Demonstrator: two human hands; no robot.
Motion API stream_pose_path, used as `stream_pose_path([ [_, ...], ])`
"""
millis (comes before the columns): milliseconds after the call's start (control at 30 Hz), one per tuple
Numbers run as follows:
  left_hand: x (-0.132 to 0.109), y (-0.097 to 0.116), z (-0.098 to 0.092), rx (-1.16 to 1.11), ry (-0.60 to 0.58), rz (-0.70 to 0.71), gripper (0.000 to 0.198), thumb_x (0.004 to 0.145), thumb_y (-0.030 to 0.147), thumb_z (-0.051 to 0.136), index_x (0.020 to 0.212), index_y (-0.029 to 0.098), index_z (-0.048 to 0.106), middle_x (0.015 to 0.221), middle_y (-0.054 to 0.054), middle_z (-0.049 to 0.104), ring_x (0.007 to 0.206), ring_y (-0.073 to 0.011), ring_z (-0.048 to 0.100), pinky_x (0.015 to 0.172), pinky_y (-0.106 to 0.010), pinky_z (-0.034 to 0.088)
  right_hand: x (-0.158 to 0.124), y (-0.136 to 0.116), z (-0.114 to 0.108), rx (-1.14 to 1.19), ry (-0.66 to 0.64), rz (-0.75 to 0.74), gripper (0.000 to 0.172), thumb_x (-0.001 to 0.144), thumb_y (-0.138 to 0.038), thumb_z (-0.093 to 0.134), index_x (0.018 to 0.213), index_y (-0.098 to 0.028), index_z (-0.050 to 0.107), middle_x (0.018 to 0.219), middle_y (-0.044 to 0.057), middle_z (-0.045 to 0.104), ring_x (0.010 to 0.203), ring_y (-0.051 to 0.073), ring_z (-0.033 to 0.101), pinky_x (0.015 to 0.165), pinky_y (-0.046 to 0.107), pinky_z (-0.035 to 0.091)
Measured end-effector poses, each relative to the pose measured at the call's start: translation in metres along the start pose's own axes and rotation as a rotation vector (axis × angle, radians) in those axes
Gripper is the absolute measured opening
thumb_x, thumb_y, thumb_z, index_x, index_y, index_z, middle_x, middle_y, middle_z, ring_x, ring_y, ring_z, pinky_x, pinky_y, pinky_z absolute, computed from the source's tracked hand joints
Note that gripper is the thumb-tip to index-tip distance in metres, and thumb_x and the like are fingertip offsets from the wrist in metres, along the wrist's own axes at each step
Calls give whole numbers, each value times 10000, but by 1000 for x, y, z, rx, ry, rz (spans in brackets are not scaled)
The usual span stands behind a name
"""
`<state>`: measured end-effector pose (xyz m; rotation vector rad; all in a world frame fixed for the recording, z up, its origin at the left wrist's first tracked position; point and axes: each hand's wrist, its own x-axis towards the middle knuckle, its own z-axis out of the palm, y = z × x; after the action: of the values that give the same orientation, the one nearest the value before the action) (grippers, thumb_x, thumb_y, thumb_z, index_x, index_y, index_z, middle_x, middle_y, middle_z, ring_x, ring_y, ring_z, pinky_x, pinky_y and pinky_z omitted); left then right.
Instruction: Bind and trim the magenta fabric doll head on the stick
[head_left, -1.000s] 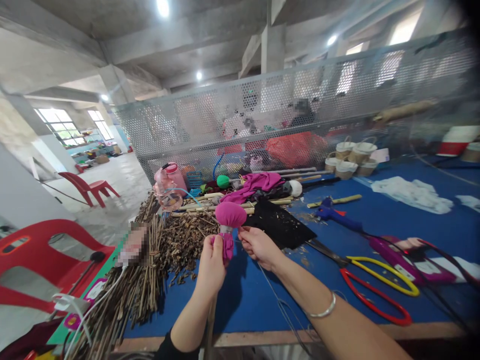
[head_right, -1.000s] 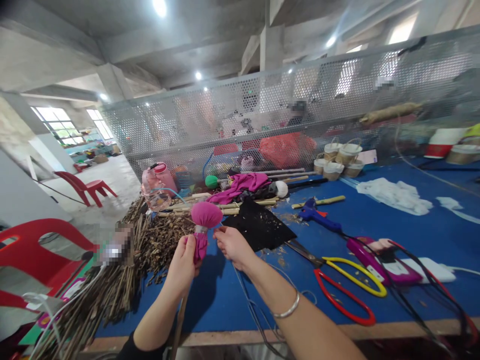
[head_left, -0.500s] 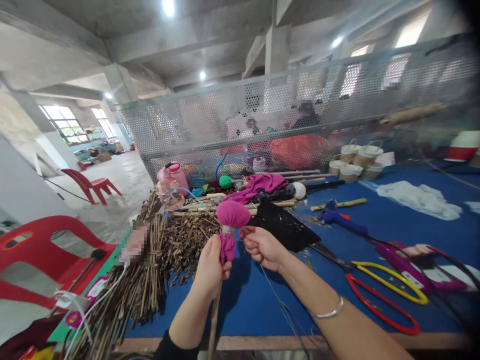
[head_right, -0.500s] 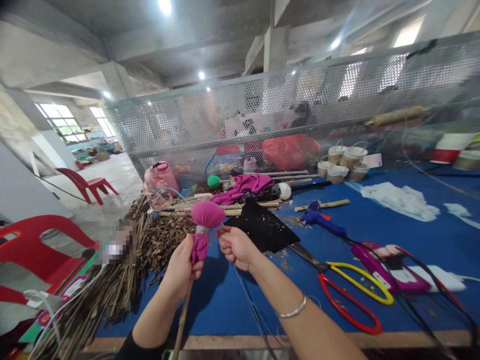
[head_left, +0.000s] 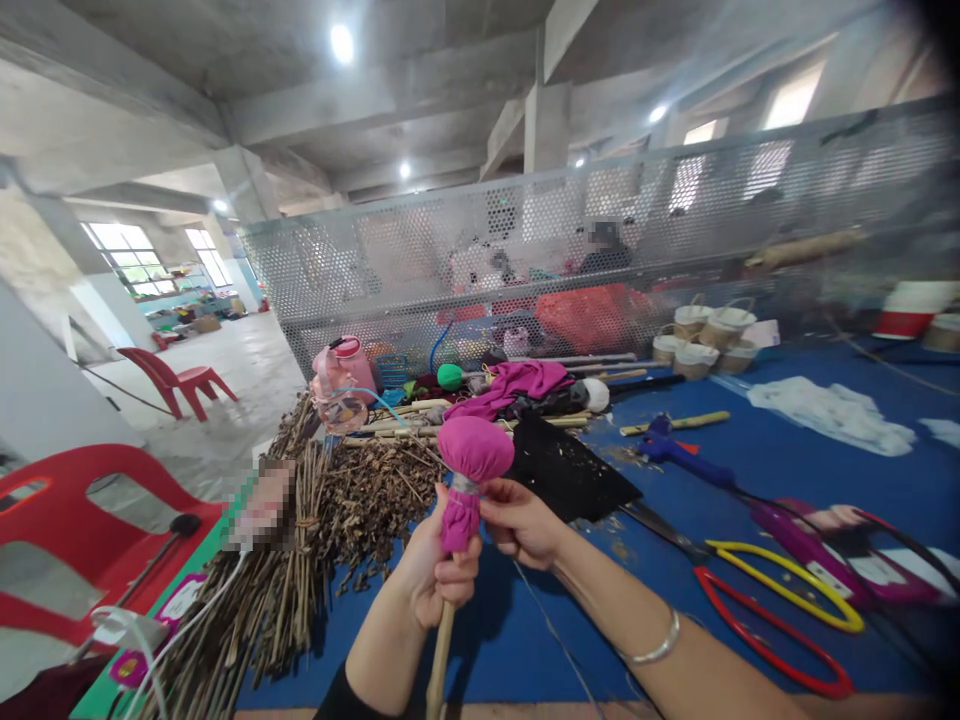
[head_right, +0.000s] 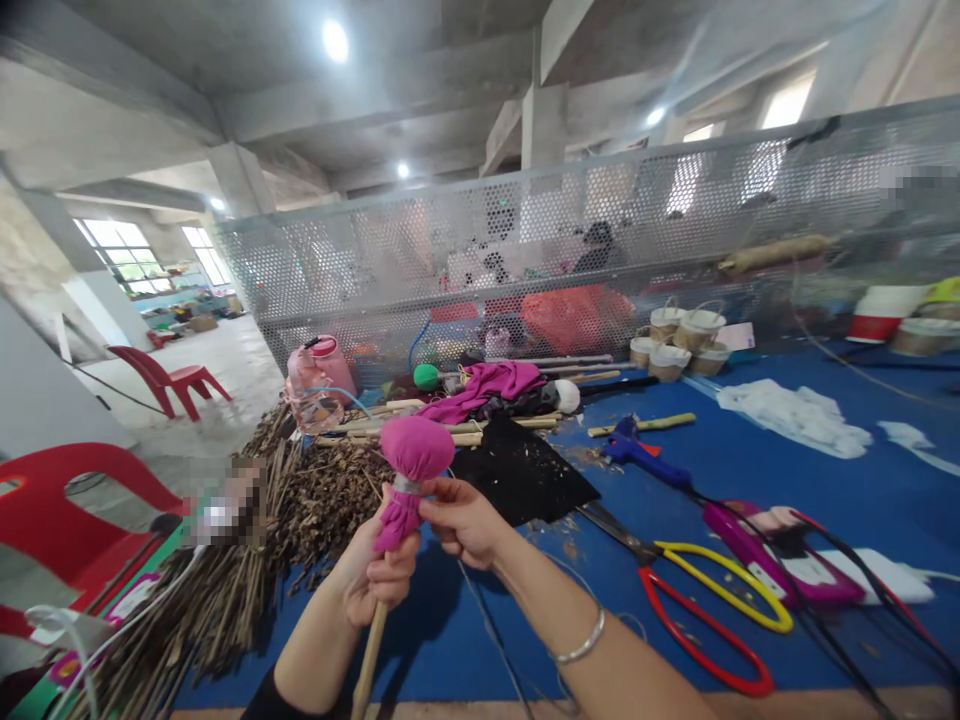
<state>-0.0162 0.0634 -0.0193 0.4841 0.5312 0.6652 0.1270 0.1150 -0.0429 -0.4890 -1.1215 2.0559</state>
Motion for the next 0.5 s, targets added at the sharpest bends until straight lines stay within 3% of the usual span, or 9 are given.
stream_pose_path([
  [167, -3, -4, -2, -133, -26, 11, 633, 851, 672, 339, 540, 133, 451, 373, 95, 213, 282, 14, 30, 283, -115, 32, -1, -4, -1, -88, -37, -3, 440, 558, -385, 845, 861, -149, 631, 452, -99, 472, 297, -5, 212, 313, 173, 90],
  [267, -1, -6, -1, -164, 23, 12, 595, 864, 639, 367, 573, 130, 467, 386, 98, 228, 292, 19, 42, 290, -101, 42, -2, -6, -4, -216, -85, -24, 442, 566, -443, 825, 824, -128, 653, 475, -75, 493, 340, -2, 228, 351, 183, 106],
  [333, 2, -7, 1, -130, 159, 14, 639, 833, 703, 316, 616, 130, 496, 406, 84, 283, 281, 12, 102, 284, -112, 78, -1, -6, -7, -253, -70, -51, 447, 565, -474, 815, 783, -122, 647, 474, -70, 487, 355, 2, 237, 364, 187, 116],
  [400, 4, -10, 5, -34, 401, 115, 693, 810, 749, 238, 717, 132, 538, 475, 37, 411, 289, -20, 256, 288, -137, 189, 0, -6, -8, -258, -47, -62, 457, 576, -487, 804, 799, -123, 640, 475, -73, 482, 346, 6, 237, 356, 191, 116],
  [500, 1, -17, 12, 253, 783, 585, 646, 820, 723, 292, 1006, 158, 546, 797, -63, 611, 548, -121, 562, 458, -214, 433, 2, -5, -6, -281, -14, -60, 477, 605, -488, 786, 868, -118, 641, 516, -71, 491, 339, 4, 216, 341, 194, 107],
])
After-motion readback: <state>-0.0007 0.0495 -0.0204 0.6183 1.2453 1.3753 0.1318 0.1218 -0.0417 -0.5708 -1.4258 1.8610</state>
